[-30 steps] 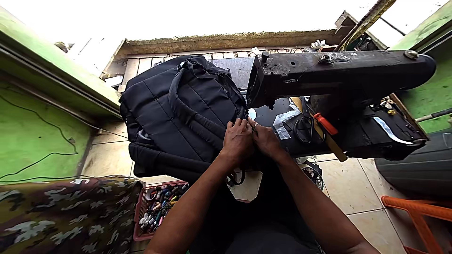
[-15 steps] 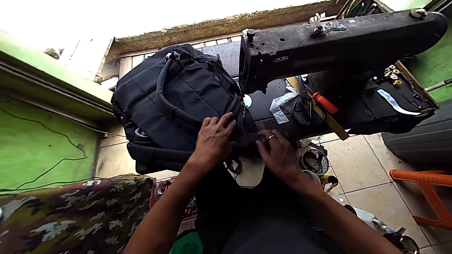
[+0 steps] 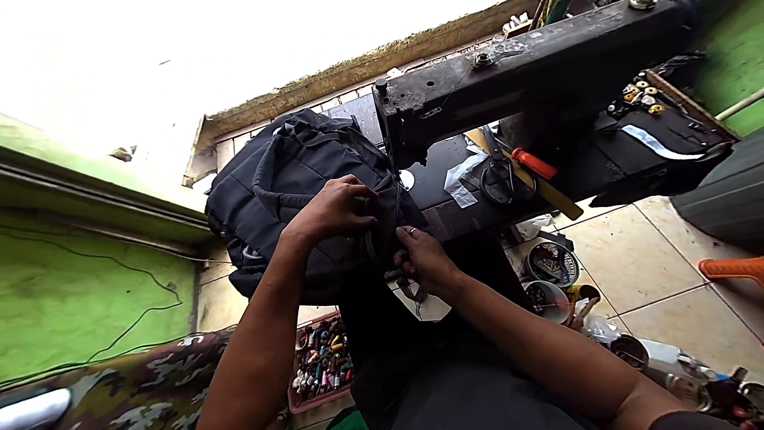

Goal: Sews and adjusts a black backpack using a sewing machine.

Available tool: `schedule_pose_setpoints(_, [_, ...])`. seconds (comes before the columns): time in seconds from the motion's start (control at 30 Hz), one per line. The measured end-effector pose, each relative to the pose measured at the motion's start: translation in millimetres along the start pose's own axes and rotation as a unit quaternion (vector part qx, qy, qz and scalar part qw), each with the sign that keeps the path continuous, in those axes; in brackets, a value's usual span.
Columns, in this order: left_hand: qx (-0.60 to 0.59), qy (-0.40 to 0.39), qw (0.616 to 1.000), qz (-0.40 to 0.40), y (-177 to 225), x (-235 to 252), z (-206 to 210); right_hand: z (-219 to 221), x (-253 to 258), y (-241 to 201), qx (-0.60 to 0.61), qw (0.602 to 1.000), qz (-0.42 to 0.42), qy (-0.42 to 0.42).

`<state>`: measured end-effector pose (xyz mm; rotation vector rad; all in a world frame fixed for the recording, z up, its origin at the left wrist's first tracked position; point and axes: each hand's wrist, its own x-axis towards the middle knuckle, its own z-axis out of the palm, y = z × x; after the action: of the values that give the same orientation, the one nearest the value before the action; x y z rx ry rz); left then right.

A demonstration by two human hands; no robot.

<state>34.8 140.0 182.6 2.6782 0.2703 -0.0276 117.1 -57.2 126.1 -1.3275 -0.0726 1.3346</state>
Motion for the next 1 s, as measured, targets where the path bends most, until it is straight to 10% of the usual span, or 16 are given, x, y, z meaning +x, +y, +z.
schedule_pose_setpoints(0.4, [0.079, -0.018, 0.997, -0.016, 13.2, -2.3, 7.0, -14.2, -1.1, 6.5, 0.151, 0.987, 0.058, -0.011])
schedule_pose_setpoints(0.57, [0.142, -0.051, 0.988, 0.038, 49.9, -1.0, 42.0, -16.2, -9.7, 17.2, 0.041, 0.995, -0.075, 0.045])
schedule_pose_setpoints(1.0, [0.032, 0.012, 0.981, -0.189, 62.5, 17.4, 72.4, -21.2, -12.6, 28.5, -0.214, 0.943, -0.251, 0.048])
